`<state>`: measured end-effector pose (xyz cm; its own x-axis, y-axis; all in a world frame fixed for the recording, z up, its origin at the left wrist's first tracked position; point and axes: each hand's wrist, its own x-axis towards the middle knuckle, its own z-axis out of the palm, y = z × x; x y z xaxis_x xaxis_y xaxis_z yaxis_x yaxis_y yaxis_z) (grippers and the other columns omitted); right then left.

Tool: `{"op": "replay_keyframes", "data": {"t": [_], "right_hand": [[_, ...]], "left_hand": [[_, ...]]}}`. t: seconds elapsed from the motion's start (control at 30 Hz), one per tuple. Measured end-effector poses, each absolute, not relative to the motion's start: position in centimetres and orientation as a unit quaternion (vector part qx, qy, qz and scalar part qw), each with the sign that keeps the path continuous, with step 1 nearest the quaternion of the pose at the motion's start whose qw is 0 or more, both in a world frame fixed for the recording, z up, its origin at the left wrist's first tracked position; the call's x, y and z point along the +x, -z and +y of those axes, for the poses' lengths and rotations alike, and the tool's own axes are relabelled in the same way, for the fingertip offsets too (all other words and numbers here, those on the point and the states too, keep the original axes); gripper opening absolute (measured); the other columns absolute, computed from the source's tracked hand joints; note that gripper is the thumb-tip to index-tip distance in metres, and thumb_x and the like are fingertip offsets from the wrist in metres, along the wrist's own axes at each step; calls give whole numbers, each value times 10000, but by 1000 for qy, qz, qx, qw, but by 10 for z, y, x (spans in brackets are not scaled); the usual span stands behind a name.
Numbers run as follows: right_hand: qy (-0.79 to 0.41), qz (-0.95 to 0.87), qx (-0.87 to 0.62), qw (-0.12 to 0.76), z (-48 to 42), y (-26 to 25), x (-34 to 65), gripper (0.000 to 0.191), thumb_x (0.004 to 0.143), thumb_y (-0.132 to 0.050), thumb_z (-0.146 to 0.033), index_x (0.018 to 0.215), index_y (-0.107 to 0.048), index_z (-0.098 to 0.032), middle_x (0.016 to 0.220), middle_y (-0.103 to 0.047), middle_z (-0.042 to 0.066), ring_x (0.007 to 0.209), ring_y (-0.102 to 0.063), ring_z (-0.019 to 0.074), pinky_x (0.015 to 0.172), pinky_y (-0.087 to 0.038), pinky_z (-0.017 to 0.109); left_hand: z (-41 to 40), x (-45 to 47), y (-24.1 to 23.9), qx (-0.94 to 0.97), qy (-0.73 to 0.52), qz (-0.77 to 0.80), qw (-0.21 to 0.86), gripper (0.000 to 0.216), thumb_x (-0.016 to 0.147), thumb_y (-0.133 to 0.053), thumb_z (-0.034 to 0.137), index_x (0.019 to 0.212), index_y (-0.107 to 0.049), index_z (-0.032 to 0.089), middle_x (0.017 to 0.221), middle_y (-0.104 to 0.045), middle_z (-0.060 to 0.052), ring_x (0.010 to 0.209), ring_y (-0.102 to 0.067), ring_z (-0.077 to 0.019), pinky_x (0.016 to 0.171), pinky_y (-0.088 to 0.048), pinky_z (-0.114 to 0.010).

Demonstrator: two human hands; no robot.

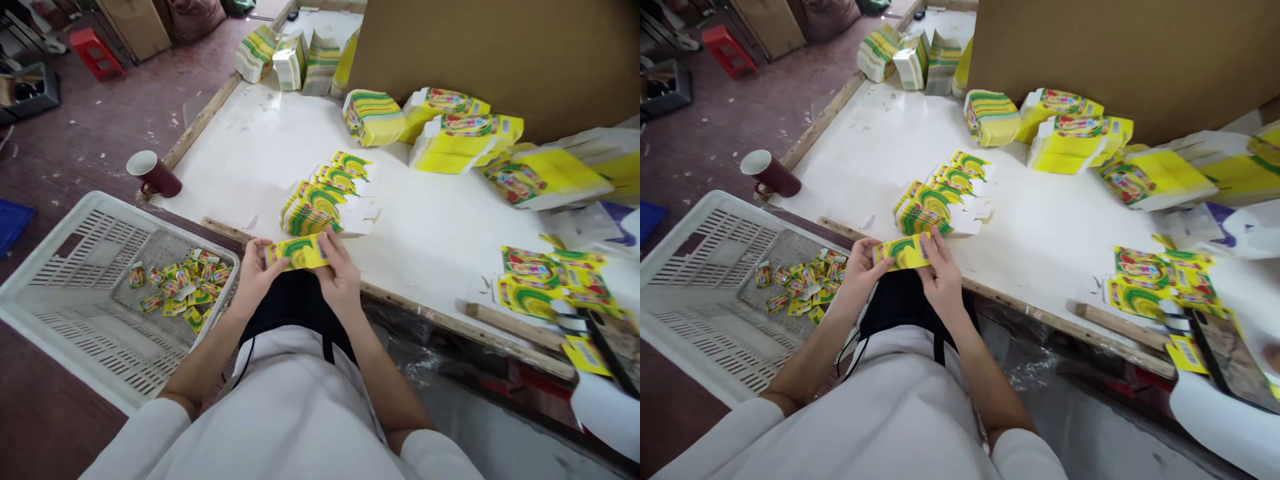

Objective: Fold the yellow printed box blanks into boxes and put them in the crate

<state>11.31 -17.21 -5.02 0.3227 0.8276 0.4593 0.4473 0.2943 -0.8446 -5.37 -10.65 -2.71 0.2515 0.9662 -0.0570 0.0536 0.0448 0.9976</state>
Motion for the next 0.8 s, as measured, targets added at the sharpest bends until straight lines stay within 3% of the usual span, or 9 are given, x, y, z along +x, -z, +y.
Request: {"op": "replay_keyframes", "data": {"t": [0.17, 0.33, 0.5, 0.6, 0.7, 0.8], "right_hand": [[-161, -656, -540, 502, -173, 45, 125, 339, 944, -603, -254, 1270, -672, -316, 1564, -428, 66, 1356, -525, 265, 1038, -534, 412], [-241, -689, -513, 453, -175, 30, 143, 243, 910, -649, -249, 1137, -734, -266, 1514, -478, 122, 1196, -640, 249, 959, -568, 407], [-218, -621, -556, 507, -175, 28, 126, 181, 831, -707, -181, 1003, -722, -237, 1416, -543, 130, 1286, -565, 284, 1012, -526, 462], [-243, -614, -551, 509, -173, 28, 114, 405, 823, -716, -215, 1215, -617, -245, 1423, -520, 145, 1338, -506, 299, 1044, -495, 496], [-262, -621, -542, 502, -163, 24, 120, 689, 811, -751, -323, 1421, -438, -259, 1420, -524, 148, 1220, -591, 282, 990, -528, 473], [-141, -574, -627, 507, -142, 23, 144, 548, 869, -669, -337, 1378, -489, -239, 1335, -587, 139, 1131, -619, 277, 993, -508, 484]], "left_hand": [[-102, -57, 14, 502, -457, 447, 582, 512, 713, -829, 356, 1094, -524, 201, 737, -629, 41, 601, -598, -91, 592, -493, -206], [-104, -57, 10, 506, -446, 435, 597, 530, 699, -835, 359, 1117, -553, 197, 747, -644, 28, 613, -612, -105, 599, -507, -223], [-109, -54, 13, 532, -423, 455, 576, 430, 745, -789, 345, 1095, -599, 184, 774, -643, 15, 629, -589, -105, 603, -478, -216], [-109, -60, 11, 545, -411, 465, 564, 383, 759, -766, 351, 1068, -620, 178, 788, -645, 6, 650, -585, -111, 617, -473, -219], [-99, -87, 8, 575, -416, 504, 492, 355, 762, -749, 377, 1035, -639, 177, 831, -646, -6, 685, -583, -123, 642, -482, -234], [-82, -137, 6, 602, -438, 598, 297, 303, 776, -714, 380, 993, -666, 175, 847, -595, -11, 740, -560, -143, 708, -489, -272]]}}
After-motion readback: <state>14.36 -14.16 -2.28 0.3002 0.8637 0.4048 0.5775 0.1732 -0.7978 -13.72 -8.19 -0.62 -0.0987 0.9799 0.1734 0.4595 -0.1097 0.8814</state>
